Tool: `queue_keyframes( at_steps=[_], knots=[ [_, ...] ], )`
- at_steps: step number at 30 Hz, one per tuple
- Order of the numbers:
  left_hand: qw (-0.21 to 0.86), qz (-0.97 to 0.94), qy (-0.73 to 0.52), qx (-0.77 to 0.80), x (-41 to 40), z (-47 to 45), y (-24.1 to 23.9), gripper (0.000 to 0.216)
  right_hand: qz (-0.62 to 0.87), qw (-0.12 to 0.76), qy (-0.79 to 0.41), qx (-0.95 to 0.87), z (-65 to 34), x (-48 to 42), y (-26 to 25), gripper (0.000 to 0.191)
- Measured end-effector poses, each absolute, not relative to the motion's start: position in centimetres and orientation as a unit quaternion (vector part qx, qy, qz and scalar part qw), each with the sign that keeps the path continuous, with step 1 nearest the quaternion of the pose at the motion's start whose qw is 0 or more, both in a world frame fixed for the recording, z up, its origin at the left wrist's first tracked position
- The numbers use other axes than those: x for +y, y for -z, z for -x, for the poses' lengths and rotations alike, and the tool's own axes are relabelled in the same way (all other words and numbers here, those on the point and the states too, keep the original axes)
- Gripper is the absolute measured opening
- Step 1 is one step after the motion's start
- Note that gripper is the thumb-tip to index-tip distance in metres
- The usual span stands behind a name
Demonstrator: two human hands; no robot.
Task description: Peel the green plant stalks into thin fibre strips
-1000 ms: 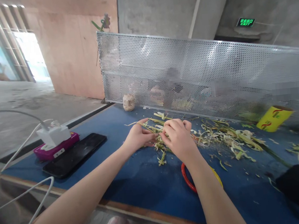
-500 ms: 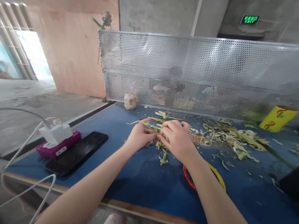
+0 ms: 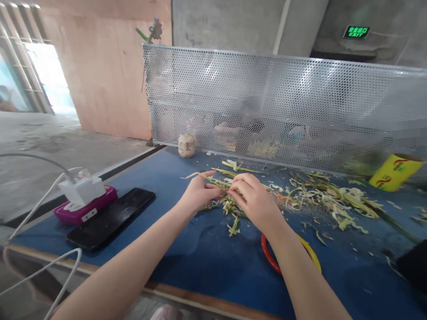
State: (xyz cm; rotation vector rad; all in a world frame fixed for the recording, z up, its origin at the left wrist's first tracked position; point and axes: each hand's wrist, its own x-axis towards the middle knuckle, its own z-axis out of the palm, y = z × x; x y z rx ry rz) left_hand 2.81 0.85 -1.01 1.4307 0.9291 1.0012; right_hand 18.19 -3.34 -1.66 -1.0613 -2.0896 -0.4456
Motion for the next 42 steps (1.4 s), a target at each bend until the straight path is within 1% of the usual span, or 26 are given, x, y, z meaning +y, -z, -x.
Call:
queue_keyframes(
  at_steps=[4,7,11,15,18,20,23,31,33,35,37,40,42],
  knots=[
    [0.574,-0.59,-0.406,0.397,0.5,-3.0,0.9,0.066,0.408,0.386,0.161,-0.812,-18.1,-3.0,2.1,0.011],
    [0.591,-0.577,-0.404,0.393,0.5,-3.0,0.9,0.065,0.393,0.373,0.194,-0.818,-18.0,-3.1,2.2,0.015],
    [0.59,-0.558,-0.427,0.397,0.6,-2.7,0.8,0.062,0.397,0.294,0.304,-0.815,-17.6,-3.8,2.0,0.042],
    [0.64,-0.495,-0.43,0.4,0.8,-2.7,0.8,0.056,0.42,0.209,0.376,-0.799,-17.3,-4.0,2.2,0.051],
    [0.666,-0.466,-0.422,0.401,0.8,-2.8,0.8,0.05,0.423,0.172,0.434,-0.777,-17.2,-4.0,2.4,0.055],
    [0.669,-0.467,-0.42,0.398,0.8,-2.8,0.8,0.049,0.411,0.166,0.472,-0.762,-17.3,-4.0,2.4,0.055],
    [0.672,-0.469,-0.418,0.391,0.7,-2.8,0.7,0.048,0.383,0.173,0.502,-0.756,-17.3,-4.1,2.3,0.048],
    [0.692,-0.448,-0.424,0.374,1.0,-2.6,0.9,0.036,0.378,0.204,0.495,-0.755,-17.2,-4.2,2.0,0.038],
    [0.7,-0.446,-0.421,0.365,1.2,-2.6,1.0,0.034,0.38,0.223,0.494,-0.749,-17.3,-4.1,2.2,0.032],
    [0.703,-0.443,-0.423,0.362,1.3,-2.7,1.1,0.036,0.381,0.257,0.495,-0.738,-17.4,-4.0,2.3,0.025],
    [0.703,-0.439,-0.427,0.361,1.4,-2.8,1.2,0.04,0.394,0.275,0.492,-0.726,-17.4,-3.9,2.4,0.024],
    [0.7,-0.435,-0.436,0.361,1.4,-2.9,1.2,0.047,0.443,0.248,0.464,-0.726,-17.1,-3.9,2.3,0.027],
    [0.699,-0.433,-0.441,0.36,1.4,-2.9,1.2,0.047,0.464,0.228,0.439,-0.735,-16.8,-4.0,2.2,0.029]
  ],
)
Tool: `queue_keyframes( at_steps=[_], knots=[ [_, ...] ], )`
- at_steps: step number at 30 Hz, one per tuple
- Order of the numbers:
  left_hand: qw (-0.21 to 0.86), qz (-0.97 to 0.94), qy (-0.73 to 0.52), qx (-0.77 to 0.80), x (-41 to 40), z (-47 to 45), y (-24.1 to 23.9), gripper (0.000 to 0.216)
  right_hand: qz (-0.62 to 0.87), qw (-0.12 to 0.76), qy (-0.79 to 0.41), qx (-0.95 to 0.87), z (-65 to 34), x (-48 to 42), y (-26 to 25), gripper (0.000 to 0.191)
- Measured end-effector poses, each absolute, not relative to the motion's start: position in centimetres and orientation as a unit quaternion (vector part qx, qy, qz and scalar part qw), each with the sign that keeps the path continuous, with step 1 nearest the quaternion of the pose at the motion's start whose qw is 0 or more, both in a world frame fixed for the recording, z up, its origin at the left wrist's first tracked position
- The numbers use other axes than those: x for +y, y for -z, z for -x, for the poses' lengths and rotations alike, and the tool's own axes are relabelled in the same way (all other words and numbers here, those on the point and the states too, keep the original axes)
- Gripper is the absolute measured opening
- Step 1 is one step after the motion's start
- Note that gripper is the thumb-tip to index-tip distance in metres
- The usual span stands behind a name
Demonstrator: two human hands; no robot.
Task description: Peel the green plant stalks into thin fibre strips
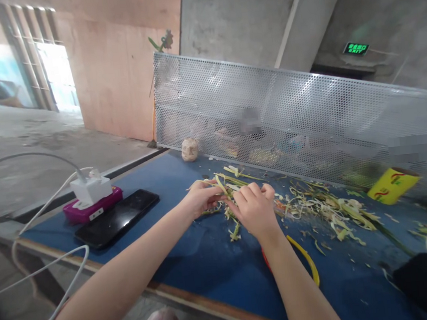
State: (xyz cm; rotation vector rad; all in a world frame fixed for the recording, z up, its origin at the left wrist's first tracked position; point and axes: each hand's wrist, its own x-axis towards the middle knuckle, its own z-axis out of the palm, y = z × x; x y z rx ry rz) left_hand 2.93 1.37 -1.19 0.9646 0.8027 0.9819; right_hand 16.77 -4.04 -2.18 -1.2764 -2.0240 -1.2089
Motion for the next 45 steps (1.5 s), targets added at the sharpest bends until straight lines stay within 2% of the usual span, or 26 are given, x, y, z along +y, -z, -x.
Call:
queue_keyframes(
  at_steps=[4,10,17,23,29,36,39,41,45],
  knots=[
    [0.699,-0.434,-0.444,0.354,1.4,-2.8,1.1,0.038,0.479,0.242,0.387,-0.75,-16.2,-4.2,2.1,0.029],
    [0.707,-0.429,-0.459,0.326,1.6,-2.6,1.0,0.032,0.508,0.343,0.328,-0.718,-15.8,-3.7,2.8,0.027],
    [0.711,-0.399,-0.493,0.302,1.7,-2.5,1.2,0.041,0.525,0.431,0.228,-0.698,-15.5,-3.3,3.3,0.028],
    [0.686,-0.348,-0.567,0.294,2.8,-1.9,1.3,0.045,0.595,0.407,0.101,-0.686,-15.6,-4.1,4.2,0.034],
    [0.67,-0.336,-0.589,0.303,3.7,-1.7,1.8,0.043,0.608,0.313,0.098,-0.723,-17.0,-5.9,6.1,0.029],
    [0.658,-0.395,-0.564,0.306,3.1,-2.0,1.6,0.043,0.646,0.287,0.092,-0.702,-17.7,-8.4,5.2,0.028],
    [0.649,-0.439,-0.547,0.295,2.7,-2.0,1.2,0.04,0.65,0.304,0.077,-0.692,-18.3,-8.0,3.8,0.022],
    [0.645,-0.468,-0.534,0.283,2.4,-2.0,1.0,0.039,0.634,0.364,0.083,-0.677,-18.4,-7.2,2.7,0.019],
    [0.64,-0.513,-0.508,0.265,2.0,-2.0,0.8,0.044,0.605,0.403,0.105,-0.678,-17.5,-4.7,0.2,0.022]
  ],
)
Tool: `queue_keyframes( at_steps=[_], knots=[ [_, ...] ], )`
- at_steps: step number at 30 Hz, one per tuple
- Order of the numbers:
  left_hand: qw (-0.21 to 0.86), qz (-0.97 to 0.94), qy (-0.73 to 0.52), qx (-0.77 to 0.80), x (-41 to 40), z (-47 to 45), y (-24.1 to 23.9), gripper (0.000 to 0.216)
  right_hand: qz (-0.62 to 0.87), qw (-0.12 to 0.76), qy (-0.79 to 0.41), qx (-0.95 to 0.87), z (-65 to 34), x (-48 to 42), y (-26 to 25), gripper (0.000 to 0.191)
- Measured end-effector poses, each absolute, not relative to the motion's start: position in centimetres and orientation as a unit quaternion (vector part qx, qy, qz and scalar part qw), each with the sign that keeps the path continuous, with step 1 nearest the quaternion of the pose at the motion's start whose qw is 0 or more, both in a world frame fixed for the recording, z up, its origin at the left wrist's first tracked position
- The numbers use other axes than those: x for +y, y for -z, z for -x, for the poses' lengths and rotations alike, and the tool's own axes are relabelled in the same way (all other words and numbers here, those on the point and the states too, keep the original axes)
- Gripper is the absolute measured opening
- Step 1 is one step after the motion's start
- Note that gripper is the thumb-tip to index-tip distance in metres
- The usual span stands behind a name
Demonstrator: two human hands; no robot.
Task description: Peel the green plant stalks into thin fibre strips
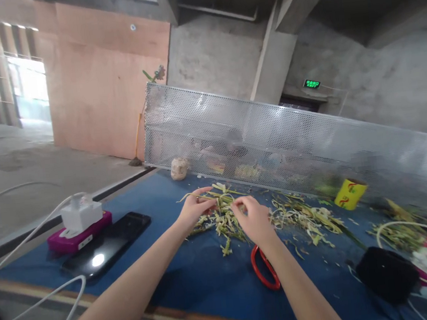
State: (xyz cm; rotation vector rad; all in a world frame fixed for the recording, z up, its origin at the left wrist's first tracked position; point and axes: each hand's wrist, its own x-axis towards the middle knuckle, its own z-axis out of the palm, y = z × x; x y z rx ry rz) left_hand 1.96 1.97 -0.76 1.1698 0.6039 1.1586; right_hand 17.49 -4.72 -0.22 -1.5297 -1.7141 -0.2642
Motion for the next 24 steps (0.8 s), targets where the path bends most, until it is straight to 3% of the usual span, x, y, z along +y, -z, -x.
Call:
queue_keyframes(
  at_steps=[5,11,15,24],
  knots=[
    [0.627,-0.539,-0.507,0.245,2.2,-1.9,0.9,0.052,0.643,0.378,0.107,-0.658,-16.4,-1.7,-1.0,0.033],
    [0.633,-0.543,-0.48,0.27,2.5,-2.2,1.1,0.048,0.553,0.482,-0.19,-0.652,-16.7,0.0,0.9,0.035],
    [0.648,-0.551,-0.459,0.256,2.4,-2.5,1.2,0.056,0.498,0.506,-0.305,-0.635,-17.0,-0.3,1.9,0.036],
    [0.681,-0.527,-0.441,0.254,2.0,-3.1,1.2,0.044,0.498,0.54,-0.256,-0.628,-16.9,-1.6,1.7,0.035]
  ],
)
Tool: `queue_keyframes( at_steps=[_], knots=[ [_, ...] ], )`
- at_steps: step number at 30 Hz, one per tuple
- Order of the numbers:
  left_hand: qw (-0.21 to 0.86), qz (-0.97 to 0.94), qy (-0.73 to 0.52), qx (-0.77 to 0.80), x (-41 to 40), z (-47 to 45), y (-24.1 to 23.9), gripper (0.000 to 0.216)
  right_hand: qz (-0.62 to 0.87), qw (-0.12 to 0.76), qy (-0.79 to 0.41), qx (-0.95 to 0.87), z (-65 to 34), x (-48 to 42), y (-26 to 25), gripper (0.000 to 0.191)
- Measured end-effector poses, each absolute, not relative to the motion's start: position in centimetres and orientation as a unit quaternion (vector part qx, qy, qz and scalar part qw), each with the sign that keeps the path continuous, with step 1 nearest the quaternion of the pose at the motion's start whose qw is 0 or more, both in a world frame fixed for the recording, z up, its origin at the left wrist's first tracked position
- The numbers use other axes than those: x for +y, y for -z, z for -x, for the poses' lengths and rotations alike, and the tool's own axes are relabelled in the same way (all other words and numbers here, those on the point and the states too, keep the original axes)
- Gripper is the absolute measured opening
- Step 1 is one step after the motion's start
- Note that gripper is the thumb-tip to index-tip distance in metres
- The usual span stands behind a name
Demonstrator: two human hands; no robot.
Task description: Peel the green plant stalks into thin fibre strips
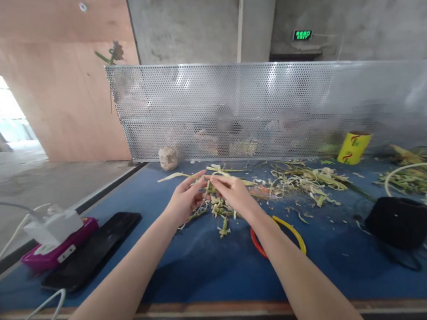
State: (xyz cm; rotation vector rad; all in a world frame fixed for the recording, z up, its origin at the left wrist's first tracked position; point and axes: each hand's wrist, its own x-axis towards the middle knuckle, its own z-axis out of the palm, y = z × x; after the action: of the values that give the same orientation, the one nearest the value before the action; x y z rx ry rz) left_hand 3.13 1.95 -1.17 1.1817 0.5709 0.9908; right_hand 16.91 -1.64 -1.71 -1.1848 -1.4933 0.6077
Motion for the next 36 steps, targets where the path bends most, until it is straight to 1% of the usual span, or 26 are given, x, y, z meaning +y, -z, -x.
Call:
queue_keyframes(
  at_steps=[5,10,16,21,23,28,32,36],
  knots=[
    [0.699,-0.508,-0.428,0.263,1.9,-3.3,1.2,0.039,0.475,0.559,-0.239,-0.636,-16.7,-1.8,1.8,0.027],
    [0.71,-0.51,-0.414,0.255,1.8,-3.4,1.1,0.035,0.492,0.56,-0.239,-0.622,-16.7,-2.0,1.8,0.03],
    [0.71,-0.539,-0.399,0.215,1.7,-3.4,1.3,0.041,0.499,0.588,-0.29,-0.566,-17.1,-1.9,1.9,0.028],
    [0.693,-0.539,-0.416,0.234,1.8,-3.3,1.2,0.049,0.472,0.558,-0.286,-0.62,-17.3,-2.4,1.4,0.026],
    [0.692,-0.55,-0.403,0.239,1.7,-3.2,1.1,0.05,0.468,0.541,-0.267,-0.646,-17.2,-2.6,1.1,0.023],
    [0.691,-0.568,-0.385,0.229,2.0,-3.2,1.4,0.05,0.48,0.524,-0.175,-0.682,-17.3,-3.0,0.6,0.01],
    [0.684,-0.57,-0.398,0.224,2.3,-3.3,1.8,0.046,0.481,0.502,-0.15,-0.703,-17.4,-3.3,0.4,0.012],
    [0.68,-0.585,-0.377,0.229,2.0,-3.2,1.5,0.047,0.49,0.519,-0.135,-0.687,-17.4,-3.3,0.4,0.01]
  ],
)
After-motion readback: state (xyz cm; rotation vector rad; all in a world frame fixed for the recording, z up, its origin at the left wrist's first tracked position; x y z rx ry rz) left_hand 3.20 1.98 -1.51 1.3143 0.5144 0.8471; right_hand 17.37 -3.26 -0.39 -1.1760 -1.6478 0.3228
